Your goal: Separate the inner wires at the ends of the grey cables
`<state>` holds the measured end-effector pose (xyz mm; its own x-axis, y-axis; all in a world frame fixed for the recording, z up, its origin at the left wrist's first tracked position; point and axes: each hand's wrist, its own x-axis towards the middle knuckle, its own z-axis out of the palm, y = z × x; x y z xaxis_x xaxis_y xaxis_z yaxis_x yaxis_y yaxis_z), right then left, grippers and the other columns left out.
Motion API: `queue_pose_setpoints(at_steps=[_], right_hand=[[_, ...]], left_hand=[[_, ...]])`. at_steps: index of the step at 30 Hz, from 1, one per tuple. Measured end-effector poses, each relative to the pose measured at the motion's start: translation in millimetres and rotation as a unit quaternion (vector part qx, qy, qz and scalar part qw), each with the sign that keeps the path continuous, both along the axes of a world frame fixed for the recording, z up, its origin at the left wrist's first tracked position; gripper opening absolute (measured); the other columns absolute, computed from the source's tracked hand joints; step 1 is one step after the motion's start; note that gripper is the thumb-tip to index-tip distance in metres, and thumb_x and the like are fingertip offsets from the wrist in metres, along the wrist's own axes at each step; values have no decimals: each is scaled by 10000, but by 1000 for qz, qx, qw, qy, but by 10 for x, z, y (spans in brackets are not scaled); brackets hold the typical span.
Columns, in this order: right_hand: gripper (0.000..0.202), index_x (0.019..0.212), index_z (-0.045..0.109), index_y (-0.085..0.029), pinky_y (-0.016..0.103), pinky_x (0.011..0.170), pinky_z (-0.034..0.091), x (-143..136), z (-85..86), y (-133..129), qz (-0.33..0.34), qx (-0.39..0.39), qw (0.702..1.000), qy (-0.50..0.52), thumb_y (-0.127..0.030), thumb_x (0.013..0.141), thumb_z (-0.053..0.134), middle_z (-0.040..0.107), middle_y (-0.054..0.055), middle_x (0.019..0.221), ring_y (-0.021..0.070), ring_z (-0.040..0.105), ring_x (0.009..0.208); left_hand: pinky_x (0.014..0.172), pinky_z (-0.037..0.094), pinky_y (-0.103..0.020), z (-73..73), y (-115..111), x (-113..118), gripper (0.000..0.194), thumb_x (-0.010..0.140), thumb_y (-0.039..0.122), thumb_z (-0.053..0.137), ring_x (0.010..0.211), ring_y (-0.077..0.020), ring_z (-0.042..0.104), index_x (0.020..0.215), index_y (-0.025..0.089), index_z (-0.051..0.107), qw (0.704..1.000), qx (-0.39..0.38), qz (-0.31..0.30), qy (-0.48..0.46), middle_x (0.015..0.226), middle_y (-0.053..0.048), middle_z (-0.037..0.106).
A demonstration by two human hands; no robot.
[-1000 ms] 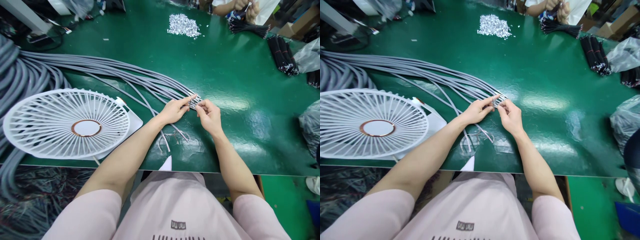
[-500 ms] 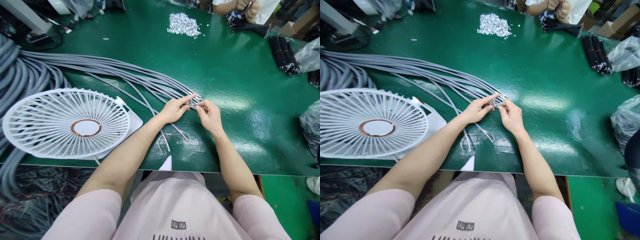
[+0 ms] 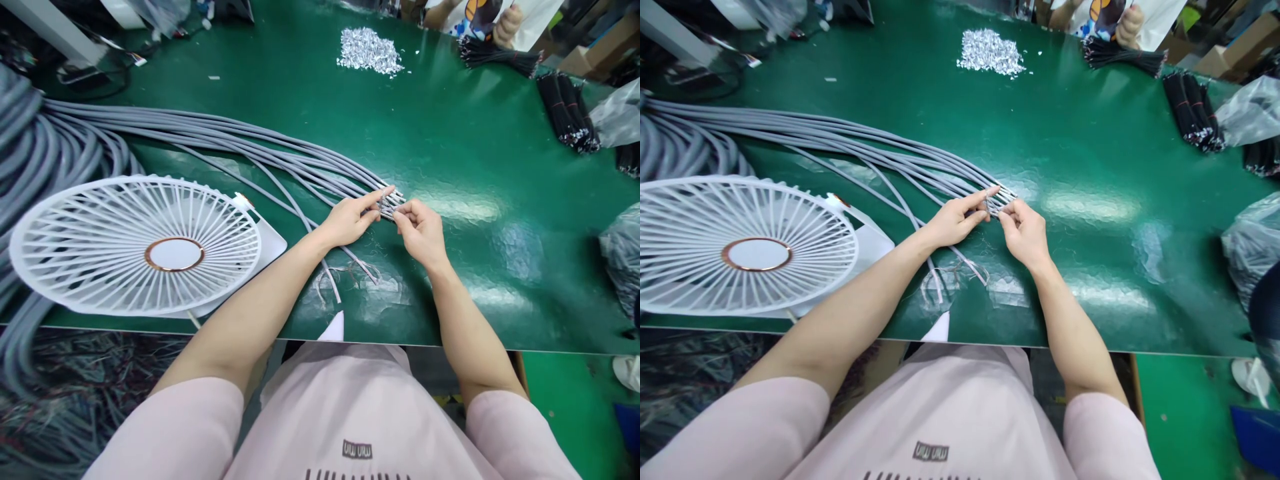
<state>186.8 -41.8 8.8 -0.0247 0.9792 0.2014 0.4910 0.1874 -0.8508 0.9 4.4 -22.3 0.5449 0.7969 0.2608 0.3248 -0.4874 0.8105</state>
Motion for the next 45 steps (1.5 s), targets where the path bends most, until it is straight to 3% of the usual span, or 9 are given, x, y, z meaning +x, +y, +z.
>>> queue_pose_setpoints(at_steps=[24, 35, 40, 45], right_hand=[[135, 732, 540, -213, 265, 518, 323, -10, -25, 2, 1, 7, 1000, 17, -247, 853, 588, 475, -61, 553, 93, 438, 493], [181, 743, 557, -208, 230, 453, 315, -129, -47, 17, 0, 23, 994, 111, -311, 879, 618, 509, -62, 537, 68, 405, 442], [243, 795, 552, -224, 221, 406, 295, -142, 121, -10, -51, 36, 983, 170, -430, 889, 641, 505, -64, 548, 66, 395, 413], [211, 784, 551, -215, 230, 419, 303, -113, 169, -110, 18, -11, 991, 134, -381, 890, 627, 514, -62, 532, 67, 410, 404]], left_hand=[[777, 472, -255, 37, -7, -1, 628, 892, 166, 442, 726, -127, 590, 1519, 205, 430, 1000, -1, -3, -7, 880, -4, 714], [752, 478, -256, 65, -14, -6, 578, 914, 192, 457, 702, -134, 617, 1488, 254, 481, 1000, -2, -5, 10, 861, 4, 721], [781, 472, -240, 39, -30, 16, 758, 869, 154, 495, 739, -124, 639, 1587, 228, 264, 998, -20, -29, 53, 867, 26, 735], [795, 495, -258, -5, -18, 38, 825, 855, 171, 510, 772, -134, 665, 1605, 245, 173, 999, -42, -3, -13, 857, 26, 745]])
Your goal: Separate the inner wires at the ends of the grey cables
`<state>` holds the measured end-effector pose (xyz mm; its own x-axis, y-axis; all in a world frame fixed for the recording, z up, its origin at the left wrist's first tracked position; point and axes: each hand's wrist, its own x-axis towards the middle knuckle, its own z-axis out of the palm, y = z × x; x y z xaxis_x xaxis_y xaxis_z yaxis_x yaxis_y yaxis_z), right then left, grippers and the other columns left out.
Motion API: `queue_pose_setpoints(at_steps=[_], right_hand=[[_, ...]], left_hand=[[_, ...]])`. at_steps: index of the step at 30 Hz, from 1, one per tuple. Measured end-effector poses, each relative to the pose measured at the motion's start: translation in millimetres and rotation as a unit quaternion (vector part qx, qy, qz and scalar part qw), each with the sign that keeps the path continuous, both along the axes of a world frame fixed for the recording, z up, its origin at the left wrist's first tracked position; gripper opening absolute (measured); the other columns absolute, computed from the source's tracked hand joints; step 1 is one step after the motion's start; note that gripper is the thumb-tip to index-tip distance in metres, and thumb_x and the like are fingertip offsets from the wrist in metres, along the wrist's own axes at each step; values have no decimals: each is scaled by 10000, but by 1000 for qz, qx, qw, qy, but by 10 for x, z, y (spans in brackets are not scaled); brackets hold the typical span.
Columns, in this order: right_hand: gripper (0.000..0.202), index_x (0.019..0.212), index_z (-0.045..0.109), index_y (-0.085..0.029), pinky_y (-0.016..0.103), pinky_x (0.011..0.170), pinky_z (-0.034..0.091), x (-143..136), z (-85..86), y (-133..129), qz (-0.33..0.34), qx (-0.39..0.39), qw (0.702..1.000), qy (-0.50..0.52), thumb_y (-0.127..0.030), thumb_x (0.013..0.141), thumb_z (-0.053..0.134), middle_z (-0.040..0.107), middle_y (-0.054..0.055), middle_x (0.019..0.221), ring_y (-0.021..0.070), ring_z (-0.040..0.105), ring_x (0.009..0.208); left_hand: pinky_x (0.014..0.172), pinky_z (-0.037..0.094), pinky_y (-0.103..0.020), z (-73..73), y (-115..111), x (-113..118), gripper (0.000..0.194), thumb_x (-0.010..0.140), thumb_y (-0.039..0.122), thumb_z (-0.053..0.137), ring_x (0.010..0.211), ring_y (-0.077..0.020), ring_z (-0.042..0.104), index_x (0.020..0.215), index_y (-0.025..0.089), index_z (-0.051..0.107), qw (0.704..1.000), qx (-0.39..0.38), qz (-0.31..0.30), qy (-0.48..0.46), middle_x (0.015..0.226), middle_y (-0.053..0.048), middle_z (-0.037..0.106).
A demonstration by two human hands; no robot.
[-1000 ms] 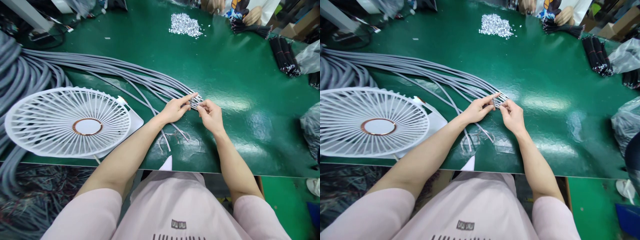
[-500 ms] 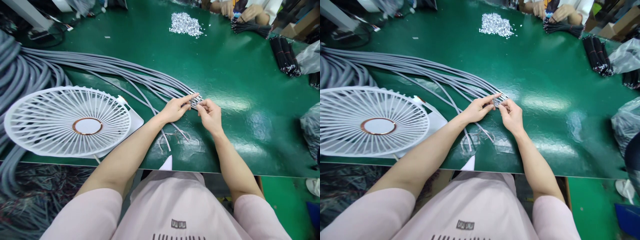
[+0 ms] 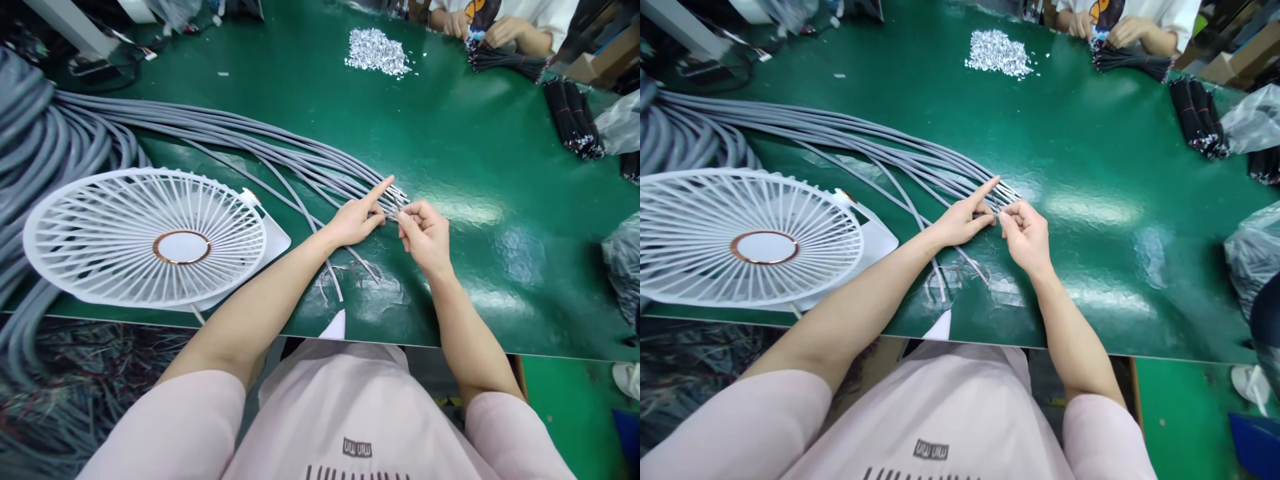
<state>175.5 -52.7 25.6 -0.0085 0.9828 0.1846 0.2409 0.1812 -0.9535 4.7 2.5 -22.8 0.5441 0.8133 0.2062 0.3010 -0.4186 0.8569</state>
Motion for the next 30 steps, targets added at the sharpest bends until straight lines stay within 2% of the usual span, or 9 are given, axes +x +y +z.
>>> queue_pose_setpoints(at_steps=[5, 10, 14, 16, 19, 22, 25, 28, 30], right_hand=[[72, 920, 616, -208, 265, 505, 343, 195, -68, 61, -5, -10, 987, -163, -244, 870, 578, 511, -69, 515, 95, 437, 458], [359, 1213, 608, -199, 292, 536, 401, 332, 72, 38, 26, -36, 981, -190, -205, 860, 542, 560, -63, 534, 121, 500, 473], [539, 1384, 524, -181, 304, 542, 439, 359, 72, 33, 53, -74, 974, -205, -190, 845, 544, 579, -60, 529, 140, 538, 480], [519, 1360, 561, -192, 310, 560, 458, 322, 8, 48, 45, -68, 974, -213, -184, 841, 547, 584, -54, 539, 141, 547, 494], [376, 1235, 658, -222, 316, 567, 478, 250, -100, 86, -5, -34, 983, -178, -230, 880, 533, 583, -36, 564, 139, 543, 501], [319, 1190, 677, -242, 314, 531, 479, 263, -169, 141, -62, -2, 990, -126, -351, 923, 542, 575, -23, 581, 140, 531, 486], [371, 1231, 643, -256, 290, 466, 443, 390, -177, 202, -114, 32, 988, -98, -459, 936, 544, 565, -22, 594, 126, 493, 443], [364, 1215, 631, -270, 261, 416, 383, 510, -114, 217, -139, 68, 985, -78, -494, 946, 531, 553, -30, 601, 103, 444, 401], [292, 1126, 670, -265, 262, 424, 382, 522, -56, 189, -104, 73, 988, -90, -458, 939, 558, 565, -28, 599, 103, 454, 406]], left_hand=[[826, 518, -292, -13, -5, 5, 785, 882, 205, 508, 780, -142, 685, 1598, 231, 188, 998, -1, 22, -52, 950, -18, 762], [833, 522, -285, -16, -12, 7, 753, 906, 243, 533, 788, -137, 692, 1587, 232, 213, 997, 15, 39, -63, 1072, -45, 759], [844, 516, -288, -7, -24, 9, 759, 894, 219, 536, 808, -146, 692, 1585, 242, 224, 998, 20, 47, -48, 990, -19, 768], [847, 511, -289, -1, -29, 9, 772, 880, 196, 536, 810, -147, 689, 1586, 245, 226, 998, 22, 41, -35, 931, -3, 767], [854, 505, -285, 2, -30, 5, 773, 878, 180, 525, 822, -144, 685, 1587, 249, 224, 999, 28, 31, -23, 917, 4, 763], [867, 497, -286, -4, -26, -1, 747, 899, 188, 508, 855, -142, 680, 1586, 255, 223, 998, 40, 29, -32, 1004, -14, 758], [864, 490, -286, -12, -21, -4, 713, 911, 188, 498, 852, -137, 669, 1574, 281, 250, 998, 52, 37, -28, 1121, -28, 740], [817, 495, -279, -4, -14, -7, 723, 896, 214, 545, 787, -125, 642, 1557, 286, 260, 994, 53, 89, -25, 1163, -37, 723], [780, 498, -281, 13, -6, -12, 709, 868, 253, 608, 746, -124, 624, 1516, 260, 319, 988, 47, 147, -26, 1103, -39, 729]])
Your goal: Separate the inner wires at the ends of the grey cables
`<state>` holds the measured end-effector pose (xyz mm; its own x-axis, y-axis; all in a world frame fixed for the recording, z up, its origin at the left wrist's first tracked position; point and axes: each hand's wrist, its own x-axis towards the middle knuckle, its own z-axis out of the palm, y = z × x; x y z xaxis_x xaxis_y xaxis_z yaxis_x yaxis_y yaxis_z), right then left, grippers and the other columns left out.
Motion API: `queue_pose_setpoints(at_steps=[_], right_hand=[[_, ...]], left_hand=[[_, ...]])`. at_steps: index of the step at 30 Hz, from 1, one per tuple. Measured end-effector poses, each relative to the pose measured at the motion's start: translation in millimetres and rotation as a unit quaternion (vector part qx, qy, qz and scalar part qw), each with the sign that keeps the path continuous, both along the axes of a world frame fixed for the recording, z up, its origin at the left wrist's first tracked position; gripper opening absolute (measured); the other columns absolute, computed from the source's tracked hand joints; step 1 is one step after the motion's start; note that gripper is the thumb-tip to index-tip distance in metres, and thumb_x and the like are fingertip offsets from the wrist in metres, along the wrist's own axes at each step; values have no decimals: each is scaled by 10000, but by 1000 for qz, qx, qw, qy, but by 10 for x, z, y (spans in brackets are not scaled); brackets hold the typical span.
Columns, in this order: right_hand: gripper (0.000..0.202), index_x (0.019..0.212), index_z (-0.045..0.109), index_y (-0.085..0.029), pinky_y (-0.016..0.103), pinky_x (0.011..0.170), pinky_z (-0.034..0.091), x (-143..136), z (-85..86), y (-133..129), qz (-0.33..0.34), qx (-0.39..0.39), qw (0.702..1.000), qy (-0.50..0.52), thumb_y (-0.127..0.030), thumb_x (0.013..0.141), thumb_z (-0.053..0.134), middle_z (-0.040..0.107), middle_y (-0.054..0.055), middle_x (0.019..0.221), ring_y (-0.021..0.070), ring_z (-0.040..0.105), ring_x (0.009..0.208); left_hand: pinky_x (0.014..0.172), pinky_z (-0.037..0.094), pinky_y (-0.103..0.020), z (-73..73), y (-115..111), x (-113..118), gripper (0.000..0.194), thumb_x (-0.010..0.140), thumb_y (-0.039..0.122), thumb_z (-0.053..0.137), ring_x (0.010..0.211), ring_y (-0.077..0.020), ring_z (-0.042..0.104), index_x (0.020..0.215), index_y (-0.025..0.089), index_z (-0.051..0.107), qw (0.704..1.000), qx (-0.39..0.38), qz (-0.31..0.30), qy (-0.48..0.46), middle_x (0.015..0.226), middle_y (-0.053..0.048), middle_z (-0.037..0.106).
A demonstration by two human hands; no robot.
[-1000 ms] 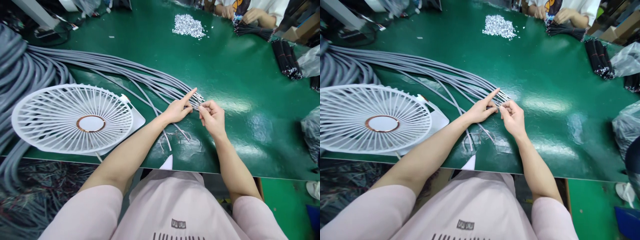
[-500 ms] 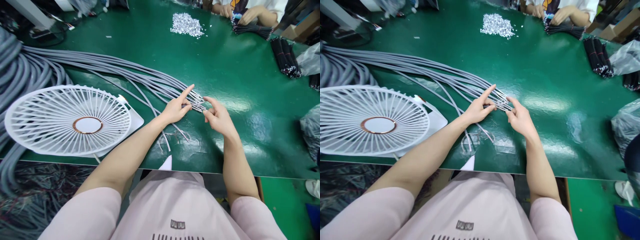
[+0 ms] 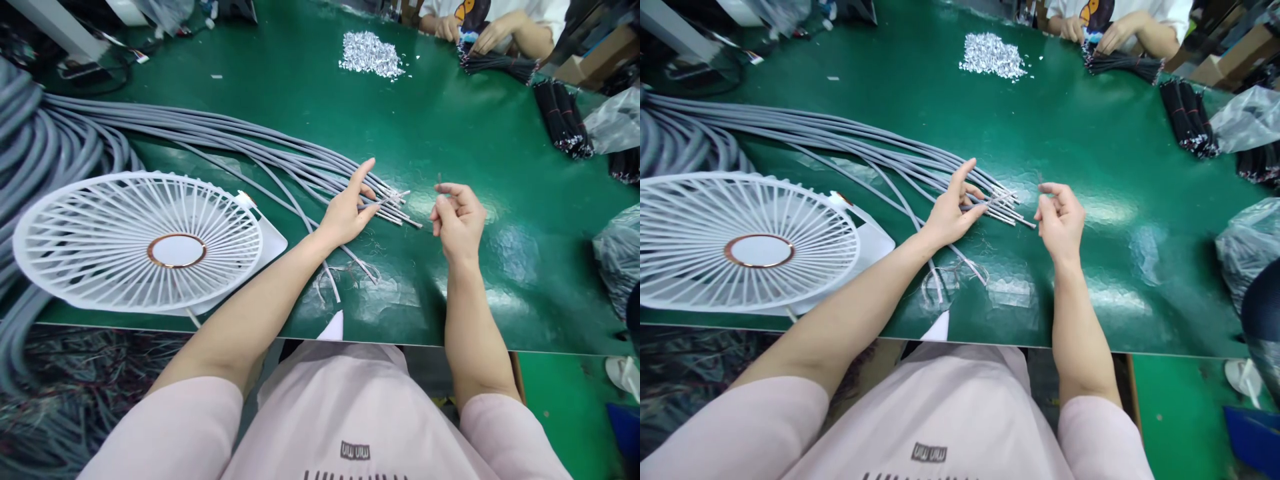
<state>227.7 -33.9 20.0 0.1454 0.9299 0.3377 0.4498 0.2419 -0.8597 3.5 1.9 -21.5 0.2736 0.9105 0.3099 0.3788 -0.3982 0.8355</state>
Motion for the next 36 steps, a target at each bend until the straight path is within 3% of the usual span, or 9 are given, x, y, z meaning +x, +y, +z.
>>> queue_pose_setpoints(at_steps=[4, 7, 13, 22, 27, 36], right_hand=[[176, 975, 740, -245, 329, 650, 519, -100, 43, -76, 108, 2, 988, -112, -307, 908, 590, 710, 27, 766, 179, 658, 672], [190, 974, 741, -235, 347, 777, 515, -156, 2, -85, 97, 23, 977, -191, -254, 900, 567, 751, 48, 916, 209, 686, 840], [164, 914, 714, -212, 301, 664, 427, -147, -43, -55, 36, 18, 965, -258, -239, 892, 553, 722, 40, 819, 179, 626, 703], [160, 904, 710, -220, 290, 643, 405, -188, -72, -50, 66, 0, 957, -284, -242, 891, 553, 729, 35, 806, 174, 618, 685], [170, 914, 717, -222, 289, 658, 427, -196, -90, -43, 77, 6, 960, -270, -240, 893, 549, 740, 36, 832, 174, 636, 699], [172, 887, 736, -226, 309, 691, 434, -144, -116, 23, 105, 0, 953, -283, -207, 854, 569, 753, 34, 863, 187, 637, 743]], left_hand=[[757, 499, -296, 44, 13, -16, 316, 852, 363, 653, 763, -152, 637, 1123, 203, 627, 998, -13, 66, 13, 886, -17, 726], [756, 489, -292, 86, 13, -31, 205, 881, 384, 608, 812, -170, 651, 877, 189, 671, 999, 6, 42, 31, 860, -25, 731], [766, 458, -305, 162, 11, -63, 268, 920, 404, 546, 816, -183, 638, 892, 184, 698, 994, 53, 22, 91, 881, -43, 734], [737, 441, -298, 147, 28, -84, 288, 923, 415, 532, 786, -181, 626, 885, 186, 702, 990, 69, 4, 123, 864, -45, 733], [774, 443, -295, 158, 22, -104, 259, 943, 364, 512, 869, -181, 655, 971, 203, 713, 988, 78, -38, 125, 964, -39, 752], [800, 375, -363, 186, 10, -137, 268, 955, 314, 486, 930, -221, 605, 1050, 220, 718, 968, 120, -74, 208, 965, -56, 721]])
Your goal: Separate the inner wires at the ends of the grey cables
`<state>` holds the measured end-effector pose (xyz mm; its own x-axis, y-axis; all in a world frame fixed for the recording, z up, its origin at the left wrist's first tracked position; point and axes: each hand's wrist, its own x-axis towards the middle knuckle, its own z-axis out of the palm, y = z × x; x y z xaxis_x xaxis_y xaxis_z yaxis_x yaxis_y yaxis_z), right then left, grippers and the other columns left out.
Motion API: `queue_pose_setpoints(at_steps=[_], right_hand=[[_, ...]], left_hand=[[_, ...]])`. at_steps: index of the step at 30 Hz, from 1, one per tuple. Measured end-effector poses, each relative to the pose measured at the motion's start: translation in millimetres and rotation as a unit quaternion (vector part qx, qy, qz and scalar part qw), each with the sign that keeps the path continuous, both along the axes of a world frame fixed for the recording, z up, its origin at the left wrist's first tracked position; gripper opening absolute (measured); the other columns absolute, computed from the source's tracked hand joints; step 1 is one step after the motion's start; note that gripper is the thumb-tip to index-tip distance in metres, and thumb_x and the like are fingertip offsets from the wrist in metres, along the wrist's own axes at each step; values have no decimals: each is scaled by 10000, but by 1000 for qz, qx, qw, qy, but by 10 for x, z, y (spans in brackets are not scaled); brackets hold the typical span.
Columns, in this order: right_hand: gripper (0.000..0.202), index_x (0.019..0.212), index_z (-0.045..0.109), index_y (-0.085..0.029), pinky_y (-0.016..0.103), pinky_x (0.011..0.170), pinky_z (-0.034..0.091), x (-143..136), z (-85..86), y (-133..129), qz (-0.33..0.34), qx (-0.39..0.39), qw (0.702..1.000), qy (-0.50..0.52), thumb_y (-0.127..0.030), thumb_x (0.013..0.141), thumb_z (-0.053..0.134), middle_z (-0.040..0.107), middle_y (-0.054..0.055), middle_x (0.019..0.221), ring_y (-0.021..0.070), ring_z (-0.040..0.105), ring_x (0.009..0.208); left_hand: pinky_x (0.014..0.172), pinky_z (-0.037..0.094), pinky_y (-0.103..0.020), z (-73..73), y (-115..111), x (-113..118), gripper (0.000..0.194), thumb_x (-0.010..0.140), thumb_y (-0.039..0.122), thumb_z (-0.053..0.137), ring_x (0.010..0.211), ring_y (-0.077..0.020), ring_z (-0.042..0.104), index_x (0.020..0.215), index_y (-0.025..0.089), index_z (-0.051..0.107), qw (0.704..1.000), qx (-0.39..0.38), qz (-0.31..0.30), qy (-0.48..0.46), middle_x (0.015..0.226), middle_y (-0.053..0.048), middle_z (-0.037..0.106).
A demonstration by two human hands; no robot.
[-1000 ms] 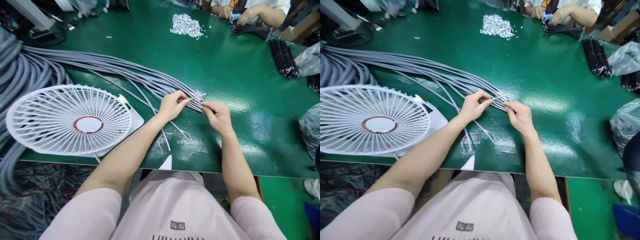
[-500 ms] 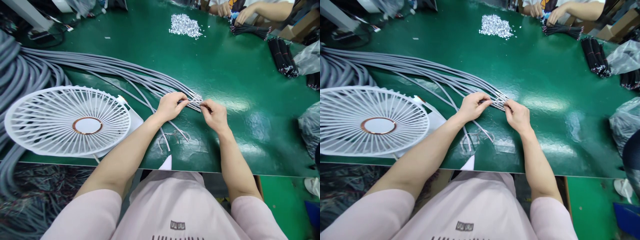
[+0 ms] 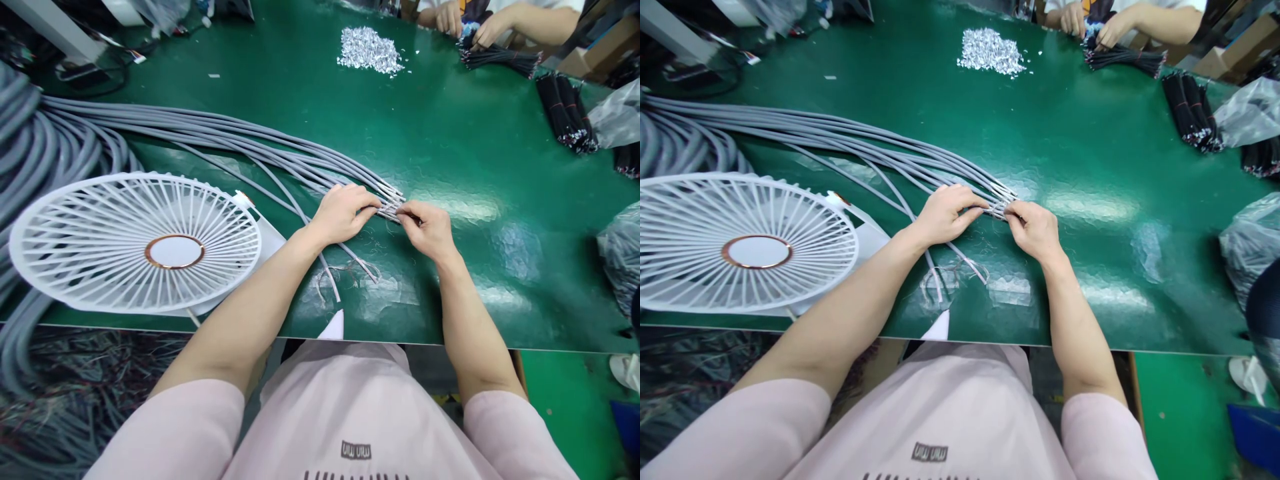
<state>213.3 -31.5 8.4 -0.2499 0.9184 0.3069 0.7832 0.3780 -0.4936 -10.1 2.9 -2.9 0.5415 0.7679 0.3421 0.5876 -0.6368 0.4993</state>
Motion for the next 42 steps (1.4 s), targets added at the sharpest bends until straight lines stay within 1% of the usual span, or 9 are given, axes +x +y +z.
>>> queue_pose_setpoints(at_steps=[4, 9, 14, 20, 27, 32, 35, 39, 42], right_hand=[[138, 838, 729, -209, 295, 647, 412, 20, -40, 38, 13, -20, 999, 25, -219, 832, 591, 727, 25, 788, 171, 615, 697], [101, 798, 697, -191, 265, 589, 403, -27, -135, 88, 8, -80, 987, 138, -259, 785, 624, 680, -1, 704, 129, 558, 597], [104, 762, 674, -185, 252, 560, 390, -92, -189, 117, 6, -102, 974, 204, -283, 759, 638, 655, -10, 677, 104, 503, 558], [113, 732, 671, -178, 243, 520, 349, -97, -183, 121, 15, -109, 970, 216, -288, 748, 649, 605, -27, 612, 89, 446, 519], [105, 743, 686, -176, 252, 544, 374, -141, -176, 123, 6, -98, 971, 220, -270, 758, 644, 633, -16, 635, 94, 463, 528], [112, 734, 674, -179, 254, 538, 365, -158, -128, 104, 8, -88, 972, 216, -284, 765, 648, 617, -19, 623, 95, 448, 525], [133, 728, 665, -176, 254, 532, 363, -191, -128, 123, 7, -81, 969, 234, -303, 763, 646, 620, -14, 626, 96, 452, 526], [117, 717, 663, -178, 254, 525, 356, -170, -104, 85, 19, -76, 971, 227, -288, 756, 653, 609, -17, 614, 94, 452, 525], [125, 713, 664, -182, 253, 509, 345, -94, -59, 19, 3, -85, 967, 240, -296, 764, 666, 598, -24, 591, 88, 431, 505]], left_hand=[[786, 353, -377, -11, 9, -2, 285, 971, 322, 471, 916, -231, 568, 1054, 220, 724, 1000, 4, -3, 15, 934, -69, 700], [798, 355, -376, -29, 20, 10, 288, 967, 308, 474, 929, -232, 558, 1059, 223, 733, 1000, -14, -7, 3, 939, -73, 698], [811, 370, -365, -56, 30, 14, 286, 959, 291, 485, 945, -223, 597, 1095, 234, 731, 999, -47, -8, -13, 948, -58, 713], [809, 393, -351, -51, 23, 17, 281, 953, 298, 501, 943, -210, 645, 1063, 226, 750, 997, -60, 9, -36, 954, -57, 736], [825, 440, -340, -55, 22, 38, 260, 926, 272, 524, 922, -200, 665, 1021, 219, 760, 996, -72, 21, -45, 947, -48, 752], [811, 475, -314, -64, 36, 49, 267, 925, 296, 534, 915, -195, 678, 1008, 195, 766, 991, -87, 36, -94, 977, -56, 767], [799, 480, -310, -55, 27, 70, 254, 919, 288, 546, 919, -201, 686, 989, 196, 772, 991, -93, 48, -86, 975, -53, 771], [840, 500, -316, -88, 51, 77, 242, 913, 279, 558, 950, -209, 695, 985, 197, 774, 987, -106, 69, -95, 1013, -55, 777], [884, 513, -321, -125, 82, 60, 241, 914, 293, 564, 973, -209, 696, 1005, 206, 770, 983, -109, 82, -122, 1035, -48, 777]])
